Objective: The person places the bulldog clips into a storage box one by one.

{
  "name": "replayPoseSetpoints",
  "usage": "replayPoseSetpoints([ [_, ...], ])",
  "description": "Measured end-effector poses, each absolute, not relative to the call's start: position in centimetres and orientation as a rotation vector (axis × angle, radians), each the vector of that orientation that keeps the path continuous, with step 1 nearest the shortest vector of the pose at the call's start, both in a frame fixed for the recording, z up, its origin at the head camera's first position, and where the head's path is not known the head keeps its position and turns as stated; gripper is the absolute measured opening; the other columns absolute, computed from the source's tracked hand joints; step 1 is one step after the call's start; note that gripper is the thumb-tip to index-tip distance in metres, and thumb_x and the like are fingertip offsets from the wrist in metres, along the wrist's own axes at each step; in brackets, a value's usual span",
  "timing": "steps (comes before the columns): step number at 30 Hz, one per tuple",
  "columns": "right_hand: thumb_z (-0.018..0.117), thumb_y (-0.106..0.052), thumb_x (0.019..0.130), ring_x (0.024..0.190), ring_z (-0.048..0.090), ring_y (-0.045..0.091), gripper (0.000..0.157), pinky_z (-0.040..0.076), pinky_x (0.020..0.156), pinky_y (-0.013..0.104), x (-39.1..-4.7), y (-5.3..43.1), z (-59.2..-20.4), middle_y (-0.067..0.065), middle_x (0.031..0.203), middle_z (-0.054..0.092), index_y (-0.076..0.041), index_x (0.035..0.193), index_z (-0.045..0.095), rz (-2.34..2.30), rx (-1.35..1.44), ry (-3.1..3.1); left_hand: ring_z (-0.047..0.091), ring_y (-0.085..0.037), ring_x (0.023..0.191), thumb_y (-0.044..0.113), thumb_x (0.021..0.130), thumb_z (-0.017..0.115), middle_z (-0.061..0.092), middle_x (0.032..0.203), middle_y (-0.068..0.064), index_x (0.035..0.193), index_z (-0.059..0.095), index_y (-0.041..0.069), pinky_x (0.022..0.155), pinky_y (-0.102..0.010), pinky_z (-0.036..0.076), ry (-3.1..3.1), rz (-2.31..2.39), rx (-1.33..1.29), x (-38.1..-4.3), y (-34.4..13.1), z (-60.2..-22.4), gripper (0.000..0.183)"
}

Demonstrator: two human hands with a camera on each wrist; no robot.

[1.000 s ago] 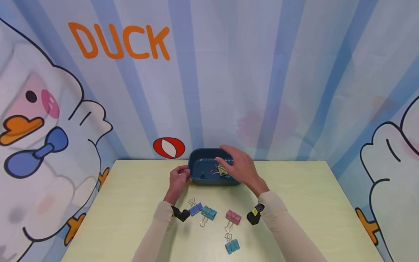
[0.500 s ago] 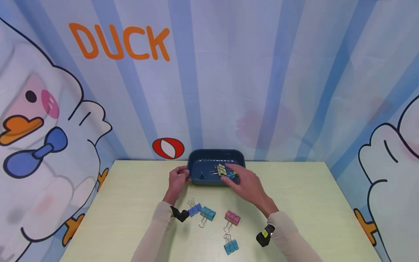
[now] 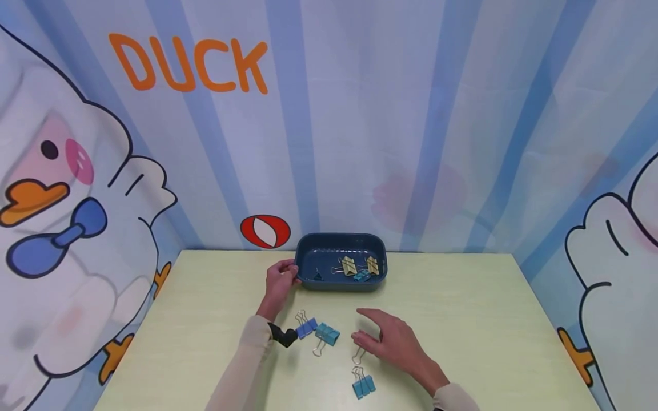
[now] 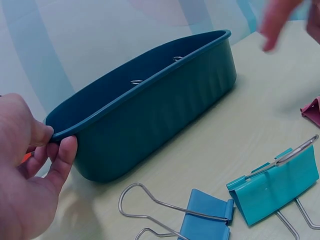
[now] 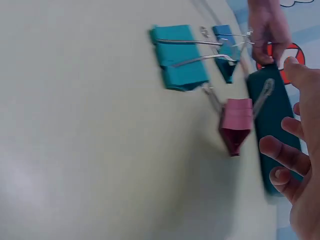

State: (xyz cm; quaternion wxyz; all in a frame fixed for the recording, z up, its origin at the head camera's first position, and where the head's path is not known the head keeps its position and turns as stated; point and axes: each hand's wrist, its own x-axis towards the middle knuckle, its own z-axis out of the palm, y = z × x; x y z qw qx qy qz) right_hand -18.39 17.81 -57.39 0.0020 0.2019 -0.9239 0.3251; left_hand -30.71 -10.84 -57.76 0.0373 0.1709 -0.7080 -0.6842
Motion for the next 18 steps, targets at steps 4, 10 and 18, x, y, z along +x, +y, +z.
replayPoseSetpoints([
  [4, 0.075, -0.055, 0.091, 0.091, 0.063, 0.011, 0.061, 0.057, 0.084, 0.035, -16.9, 18.0, -58.8, -0.001, 0.131, 0.069, -0.019, 0.139, 0.067, 0.997, 0.588, -2.977, 0.062, -0.017, 0.077, 0.002, 0.102, 0.061, 0.064, 0.106, -0.015, 0.127, 0.065, -0.005, 0.081, -0.038, 0.062, -2.177, -2.104, 0.54, -30.7, -10.9, -57.7, 0.026],
  [10, 0.077, -0.051, 0.091, 0.105, 0.066, 0.015, 0.057, 0.056, 0.096, 0.045, -15.7, 18.4, -60.3, -0.003, 0.131, 0.069, -0.021, 0.139, 0.067, 0.952, 0.575, -3.014, 0.062, -0.018, 0.078, 0.003, 0.102, 0.061, 0.064, 0.107, -0.015, 0.128, 0.065, -0.004, 0.079, -0.035, 0.062, -2.183, -2.103, 0.55, -30.7, -10.9, -57.8, 0.027],
  [18, 0.078, -0.029, 0.094, 0.074, 0.047, -0.001, 0.043, 0.045, 0.069, 0.024, -15.7, 18.6, -61.2, -0.009, 0.119, 0.07, -0.023, 0.136, 0.069, 0.96, 0.534, -2.98, 0.061, -0.017, 0.076, 0.002, 0.102, 0.062, 0.064, 0.106, -0.015, 0.127, 0.066, -0.004, 0.067, -0.023, 0.059, -2.166, -2.106, 0.544, -30.8, -10.8, -57.7, 0.026],
])
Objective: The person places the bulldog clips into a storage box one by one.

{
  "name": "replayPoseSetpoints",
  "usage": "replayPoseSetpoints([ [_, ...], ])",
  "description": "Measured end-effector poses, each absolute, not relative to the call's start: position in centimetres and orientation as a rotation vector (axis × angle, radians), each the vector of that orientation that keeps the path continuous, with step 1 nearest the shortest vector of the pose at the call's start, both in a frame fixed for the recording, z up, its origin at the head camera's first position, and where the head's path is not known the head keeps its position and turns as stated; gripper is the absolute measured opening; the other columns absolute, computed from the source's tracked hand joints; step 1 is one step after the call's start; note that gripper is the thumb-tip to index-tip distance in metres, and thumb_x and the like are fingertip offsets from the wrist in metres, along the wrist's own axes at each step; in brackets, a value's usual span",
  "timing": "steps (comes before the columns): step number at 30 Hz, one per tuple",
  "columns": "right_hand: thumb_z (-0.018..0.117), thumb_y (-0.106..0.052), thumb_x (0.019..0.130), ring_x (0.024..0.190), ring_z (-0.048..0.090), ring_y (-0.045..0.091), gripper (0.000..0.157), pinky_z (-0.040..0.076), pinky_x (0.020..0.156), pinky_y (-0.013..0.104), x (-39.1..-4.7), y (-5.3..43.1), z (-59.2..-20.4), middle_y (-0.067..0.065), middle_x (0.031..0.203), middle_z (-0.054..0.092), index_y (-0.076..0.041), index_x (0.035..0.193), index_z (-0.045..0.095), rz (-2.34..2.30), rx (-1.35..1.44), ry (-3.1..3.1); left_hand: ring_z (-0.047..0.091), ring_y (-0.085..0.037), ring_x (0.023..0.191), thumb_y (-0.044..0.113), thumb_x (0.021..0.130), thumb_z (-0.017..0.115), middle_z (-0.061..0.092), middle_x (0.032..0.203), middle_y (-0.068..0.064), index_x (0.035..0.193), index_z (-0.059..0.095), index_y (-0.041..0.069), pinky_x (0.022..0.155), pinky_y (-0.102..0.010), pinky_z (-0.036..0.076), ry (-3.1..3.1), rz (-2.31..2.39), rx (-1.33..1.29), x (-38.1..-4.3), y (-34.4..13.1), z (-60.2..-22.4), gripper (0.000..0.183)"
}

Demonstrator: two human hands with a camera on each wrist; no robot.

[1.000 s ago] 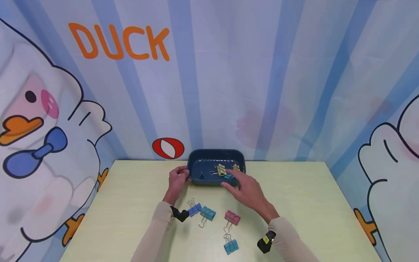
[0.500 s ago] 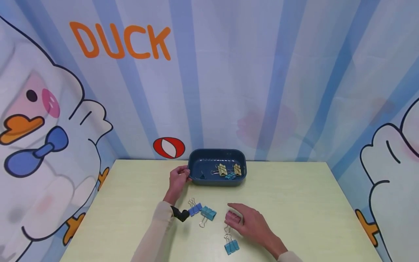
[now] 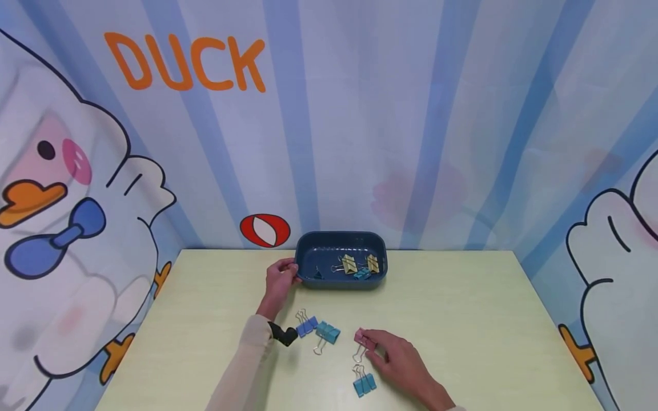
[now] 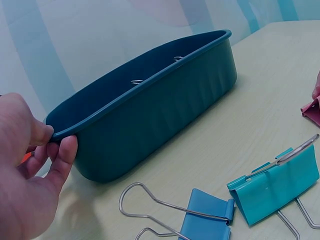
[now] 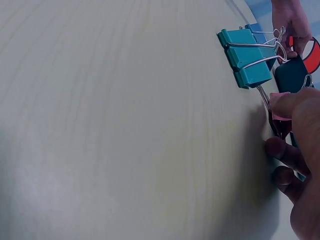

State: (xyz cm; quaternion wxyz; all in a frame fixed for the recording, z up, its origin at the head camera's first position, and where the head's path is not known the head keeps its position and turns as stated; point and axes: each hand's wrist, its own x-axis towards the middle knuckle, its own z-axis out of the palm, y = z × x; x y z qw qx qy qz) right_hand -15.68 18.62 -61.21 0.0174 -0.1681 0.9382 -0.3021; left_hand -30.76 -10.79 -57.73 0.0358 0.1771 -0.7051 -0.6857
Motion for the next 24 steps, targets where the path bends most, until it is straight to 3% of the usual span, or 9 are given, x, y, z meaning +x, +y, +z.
replayPoseSetpoints([
  [4, 0.077, -0.022, 0.095, 0.064, 0.045, -0.001, 0.038, 0.04, 0.061, 0.022, -15.73, 18.57, -61.43, -0.014, 0.105, 0.066, -0.023, 0.133, 0.071, -0.977, -0.508, 2.934, 0.062, -0.017, 0.076, 0.002, 0.102, 0.062, 0.064, 0.106, -0.015, 0.127, 0.066, -0.004, 0.067, -0.023, 0.059, -2.163, -2.109, 0.544, -30.75, -10.75, -57.67, 0.026],
  [10, 0.077, -0.021, 0.095, 0.062, 0.043, 0.0, 0.037, 0.037, 0.059, 0.023, -15.74, 18.34, -61.66, -0.017, 0.09, 0.06, -0.023, 0.131, 0.073, -0.992, -0.469, 2.956, 0.062, -0.017, 0.077, 0.002, 0.102, 0.062, 0.064, 0.107, -0.015, 0.128, 0.065, -0.004, 0.069, -0.024, 0.06, -2.167, -2.11, 0.544, -30.69, -10.81, -57.66, 0.027],
  [24, 0.079, -0.02, 0.093, 0.064, 0.044, 0.0, 0.041, 0.039, 0.064, 0.024, -15.68, 18.1, -61.69, -0.017, 0.091, 0.061, -0.022, 0.134, 0.072, -0.971, -0.486, 2.988, 0.062, -0.018, 0.079, 0.003, 0.102, 0.061, 0.064, 0.108, -0.016, 0.128, 0.065, -0.004, 0.07, -0.024, 0.06, -2.163, -2.123, 0.539, -30.69, -10.86, -57.71, 0.027],
])
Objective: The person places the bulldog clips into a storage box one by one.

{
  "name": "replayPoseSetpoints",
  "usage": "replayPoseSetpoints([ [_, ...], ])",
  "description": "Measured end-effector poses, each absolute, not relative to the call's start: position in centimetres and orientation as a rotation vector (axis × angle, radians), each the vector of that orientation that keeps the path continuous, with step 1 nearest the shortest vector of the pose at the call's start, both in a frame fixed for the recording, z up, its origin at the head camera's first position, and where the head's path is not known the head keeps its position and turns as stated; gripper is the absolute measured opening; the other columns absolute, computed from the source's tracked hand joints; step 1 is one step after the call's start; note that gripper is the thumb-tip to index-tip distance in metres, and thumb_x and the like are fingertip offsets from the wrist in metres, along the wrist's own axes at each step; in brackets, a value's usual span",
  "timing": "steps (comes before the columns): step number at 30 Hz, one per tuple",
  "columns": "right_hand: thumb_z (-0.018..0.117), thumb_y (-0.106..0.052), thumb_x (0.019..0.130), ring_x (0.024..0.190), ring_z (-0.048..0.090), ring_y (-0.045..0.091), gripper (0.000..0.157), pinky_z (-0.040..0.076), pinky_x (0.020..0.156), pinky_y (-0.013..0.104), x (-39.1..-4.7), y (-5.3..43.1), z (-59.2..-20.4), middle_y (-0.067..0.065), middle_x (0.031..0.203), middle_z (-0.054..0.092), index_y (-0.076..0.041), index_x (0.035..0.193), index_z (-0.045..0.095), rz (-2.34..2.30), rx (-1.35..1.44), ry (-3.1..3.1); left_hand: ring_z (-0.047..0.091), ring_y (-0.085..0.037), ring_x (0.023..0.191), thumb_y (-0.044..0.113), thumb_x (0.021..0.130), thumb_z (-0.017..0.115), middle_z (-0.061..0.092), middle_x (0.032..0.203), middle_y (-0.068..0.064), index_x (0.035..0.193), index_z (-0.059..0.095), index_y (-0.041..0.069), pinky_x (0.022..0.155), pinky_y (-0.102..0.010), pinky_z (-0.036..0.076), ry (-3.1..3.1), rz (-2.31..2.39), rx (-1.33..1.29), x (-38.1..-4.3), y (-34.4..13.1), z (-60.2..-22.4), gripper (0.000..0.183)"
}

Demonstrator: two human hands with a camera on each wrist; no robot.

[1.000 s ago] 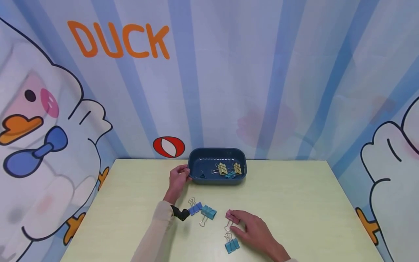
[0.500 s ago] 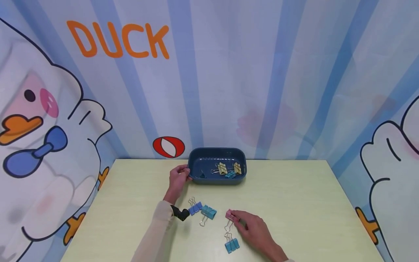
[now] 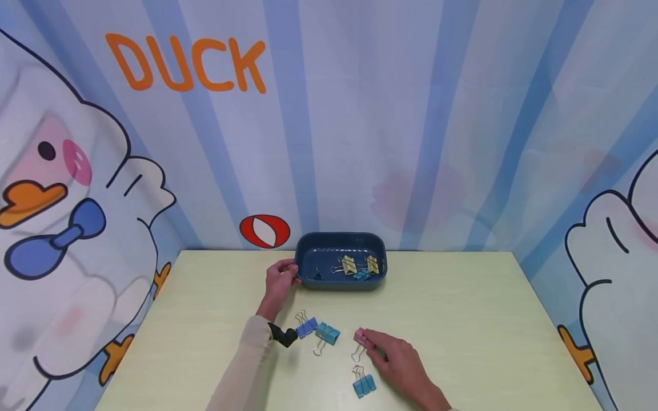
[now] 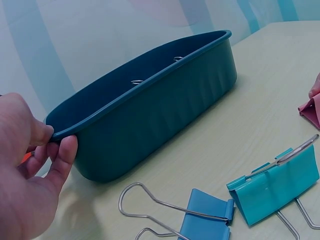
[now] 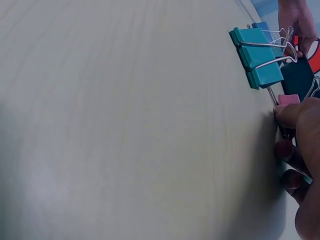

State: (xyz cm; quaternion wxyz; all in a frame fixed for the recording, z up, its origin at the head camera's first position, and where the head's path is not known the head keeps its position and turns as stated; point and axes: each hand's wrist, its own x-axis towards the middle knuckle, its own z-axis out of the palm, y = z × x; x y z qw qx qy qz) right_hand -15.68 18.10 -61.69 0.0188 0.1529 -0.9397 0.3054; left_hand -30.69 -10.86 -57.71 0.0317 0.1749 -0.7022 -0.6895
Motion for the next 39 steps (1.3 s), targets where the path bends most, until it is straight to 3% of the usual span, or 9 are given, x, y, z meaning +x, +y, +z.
replayPoseSetpoints([
  [7, 0.08, -0.021, 0.093, 0.067, 0.045, 0.0, 0.042, 0.04, 0.068, 0.025, -15.6, 18.0, -61.8, -0.016, 0.095, 0.064, -0.022, 0.134, 0.073, 0.899, 0.466, -2.914, 0.062, -0.017, 0.076, 0.002, 0.102, 0.061, 0.064, 0.107, -0.015, 0.126, 0.066, -0.004, 0.069, -0.025, 0.06, -2.157, -2.121, 0.532, -30.8, -10.9, -57.8, 0.026],
  [10, 0.08, -0.023, 0.093, 0.074, 0.05, 0.001, 0.043, 0.053, 0.079, 0.028, -15.6, 17.9, -61.9, -0.012, 0.108, 0.072, -0.021, 0.135, 0.072, 0.862, 0.45, -2.93, 0.062, -0.016, 0.075, 0.002, 0.102, 0.061, 0.064, 0.106, -0.015, 0.126, 0.066, -0.005, 0.071, -0.028, 0.061, -2.157, -2.117, 0.527, -30.8, -10.9, -57.8, 0.026],
  [14, 0.079, -0.025, 0.093, 0.103, 0.066, 0.006, 0.044, 0.057, 0.098, 0.045, -15.6, 17.6, -61.9, -0.004, 0.133, 0.07, -0.02, 0.136, 0.071, 0.829, 0.429, -2.954, 0.062, -0.016, 0.075, 0.002, 0.102, 0.061, 0.064, 0.106, -0.015, 0.127, 0.066, -0.004, 0.074, -0.03, 0.062, -2.166, -2.112, 0.531, -30.7, -10.9, -57.8, 0.026],
  [17, 0.079, -0.025, 0.094, 0.114, 0.068, 0.015, 0.042, 0.056, 0.099, 0.048, -15.6, 17.5, -61.8, -0.002, 0.133, 0.069, -0.02, 0.135, 0.072, 0.822, 0.424, -2.96, 0.062, -0.017, 0.076, 0.002, 0.102, 0.061, 0.064, 0.107, -0.015, 0.128, 0.065, -0.004, 0.074, -0.03, 0.062, -2.169, -2.112, 0.537, -30.7, -10.9, -57.8, 0.026],
  [32, 0.081, -0.018, 0.09, 0.111, 0.072, 0.024, 0.034, 0.06, 0.092, 0.045, -15.5, 17.1, -62.3, 0.004, 0.12, 0.075, -0.009, 0.122, 0.077, 0.757, 0.456, -2.805, 0.062, -0.017, 0.075, 0.002, 0.102, 0.061, 0.064, 0.106, -0.015, 0.126, 0.066, -0.005, 0.076, -0.034, 0.062, -2.167, -2.1, 0.522, -30.6, -10.8, -57.7, 0.026],
  [39, 0.082, -0.02, 0.09, 0.095, 0.074, 0.016, 0.032, 0.062, 0.087, 0.041, -16.5, 17.0, -61.5, 0.002, 0.112, 0.077, -0.01, 0.12, 0.077, 0.748, 0.487, -2.717, 0.062, -0.017, 0.076, 0.003, 0.102, 0.061, 0.064, 0.105, -0.015, 0.127, 0.066, -0.004, 0.074, -0.031, 0.062, -2.167, -2.102, 0.52, -30.6, -10.8, -57.7, 0.026],
])
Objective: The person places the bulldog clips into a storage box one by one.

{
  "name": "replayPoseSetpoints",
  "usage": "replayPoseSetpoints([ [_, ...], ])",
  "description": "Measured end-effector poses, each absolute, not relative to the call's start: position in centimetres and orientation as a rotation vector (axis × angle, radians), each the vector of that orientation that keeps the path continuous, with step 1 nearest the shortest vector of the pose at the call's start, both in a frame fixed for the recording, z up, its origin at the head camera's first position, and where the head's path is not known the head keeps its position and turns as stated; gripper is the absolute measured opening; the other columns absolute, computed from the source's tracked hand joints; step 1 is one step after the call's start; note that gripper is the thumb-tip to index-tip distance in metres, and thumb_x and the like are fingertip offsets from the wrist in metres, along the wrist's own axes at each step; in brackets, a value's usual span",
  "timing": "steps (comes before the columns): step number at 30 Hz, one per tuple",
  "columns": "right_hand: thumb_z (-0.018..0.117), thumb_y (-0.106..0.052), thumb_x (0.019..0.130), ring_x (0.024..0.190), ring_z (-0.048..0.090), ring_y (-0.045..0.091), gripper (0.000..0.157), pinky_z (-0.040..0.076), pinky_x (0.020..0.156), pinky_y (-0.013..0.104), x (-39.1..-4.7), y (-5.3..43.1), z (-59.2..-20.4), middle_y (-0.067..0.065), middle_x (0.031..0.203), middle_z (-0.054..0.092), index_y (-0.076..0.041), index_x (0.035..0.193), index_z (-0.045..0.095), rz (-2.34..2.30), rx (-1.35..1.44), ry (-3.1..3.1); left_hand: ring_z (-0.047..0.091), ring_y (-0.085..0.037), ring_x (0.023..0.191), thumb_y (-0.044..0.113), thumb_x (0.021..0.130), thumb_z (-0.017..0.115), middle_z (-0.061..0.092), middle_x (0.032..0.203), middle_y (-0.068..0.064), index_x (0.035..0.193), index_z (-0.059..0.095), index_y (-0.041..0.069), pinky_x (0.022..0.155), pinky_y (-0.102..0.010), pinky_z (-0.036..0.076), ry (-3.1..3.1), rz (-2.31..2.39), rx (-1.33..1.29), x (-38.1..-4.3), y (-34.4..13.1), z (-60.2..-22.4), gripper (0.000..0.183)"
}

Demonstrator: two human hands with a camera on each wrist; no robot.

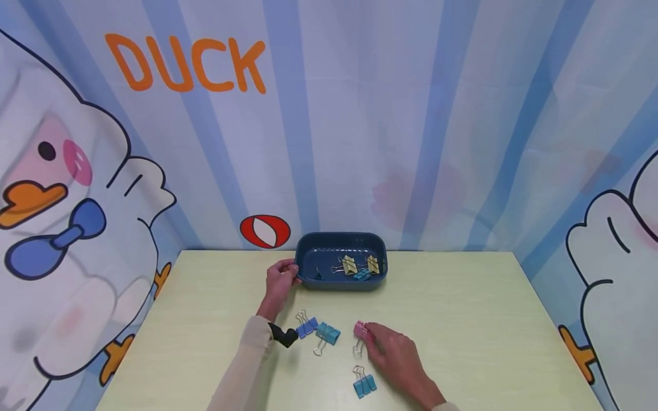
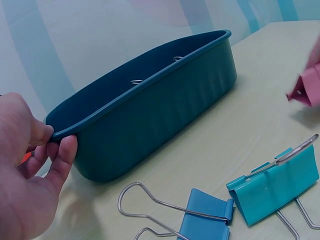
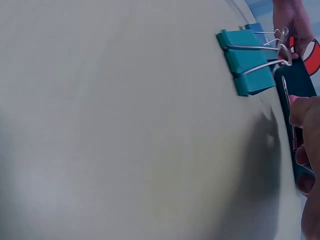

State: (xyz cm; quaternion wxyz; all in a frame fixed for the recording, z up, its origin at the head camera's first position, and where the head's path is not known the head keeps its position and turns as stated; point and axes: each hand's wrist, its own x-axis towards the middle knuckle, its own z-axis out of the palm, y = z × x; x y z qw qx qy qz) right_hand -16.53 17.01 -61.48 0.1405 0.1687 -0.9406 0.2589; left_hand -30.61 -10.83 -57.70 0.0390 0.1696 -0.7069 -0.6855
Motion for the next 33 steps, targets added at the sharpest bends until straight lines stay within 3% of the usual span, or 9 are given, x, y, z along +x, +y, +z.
replayPoseSetpoints([
  [5, 0.087, -0.014, 0.085, 0.088, 0.075, 0.017, 0.037, 0.063, 0.081, 0.04, -18.0, 16.9, -59.5, 0.005, 0.112, 0.077, -0.009, 0.12, 0.076, 0.703, 0.585, -2.624, 0.062, -0.017, 0.076, 0.003, 0.103, 0.06, 0.063, 0.106, -0.015, 0.128, 0.065, -0.005, 0.071, -0.027, 0.061, -2.17, -2.11, 0.508, -30.5, -10.9, -57.7, 0.027],
  [11, 0.088, -0.012, 0.083, 0.091, 0.077, 0.024, 0.041, 0.064, 0.074, 0.038, -20.6, 16.9, -56.5, 0.01, 0.114, 0.077, -0.008, 0.121, 0.075, 0.632, 0.716, -2.515, 0.062, -0.018, 0.078, 0.003, 0.103, 0.06, 0.063, 0.107, -0.015, 0.129, 0.064, -0.005, 0.069, -0.023, 0.059, -2.173, -2.118, 0.511, -30.5, -10.9, -57.7, 0.028],
  [16, 0.086, -0.014, 0.084, 0.088, 0.076, 0.026, 0.04, 0.063, 0.067, 0.037, -22.7, 17.0, -53.9, 0.012, 0.115, 0.076, -0.007, 0.122, 0.074, 0.578, 0.826, -2.419, 0.061, -0.017, 0.077, 0.003, 0.103, 0.06, 0.063, 0.106, -0.015, 0.129, 0.064, -0.006, 0.073, -0.028, 0.061, -2.171, -2.115, 0.509, -30.4, -10.9, -57.6, 0.028],
  [22, 0.082, -0.014, 0.086, 0.066, 0.071, 0.023, 0.038, 0.055, 0.05, 0.032, -25.6, 17.3, -50.8, 0.015, 0.116, 0.075, -0.004, 0.122, 0.074, 0.501, 0.876, -2.379, 0.06, -0.015, 0.073, 0.001, 0.102, 0.06, 0.062, 0.103, -0.014, 0.127, 0.065, -0.007, 0.075, -0.034, 0.062, -2.158, -2.108, 0.49, -30.6, -10.8, -57.7, 0.026],
  [26, 0.079, -0.015, 0.089, 0.052, 0.059, 0.018, 0.035, 0.042, 0.043, 0.028, -27.3, 17.4, -48.8, 0.015, 0.118, 0.074, -0.004, 0.123, 0.073, 0.491, 0.866, -2.408, 0.06, -0.014, 0.071, 0.001, 0.101, 0.061, 0.063, 0.102, -0.013, 0.125, 0.066, -0.006, 0.073, -0.033, 0.062, -2.15, -2.112, 0.495, -30.8, -10.8, -57.9, 0.025],
  [33, 0.075, -0.014, 0.094, 0.048, 0.046, 0.013, 0.035, 0.03, 0.043, 0.026, -29.3, 17.0, -46.6, 0.015, 0.12, 0.073, -0.005, 0.127, 0.071, 0.545, 0.863, -2.404, 0.061, -0.015, 0.072, 0.002, 0.101, 0.062, 0.063, 0.103, -0.014, 0.124, 0.066, -0.005, 0.073, -0.032, 0.062, -2.138, -2.125, 0.499, -30.8, -10.9, -58.0, 0.024],
])
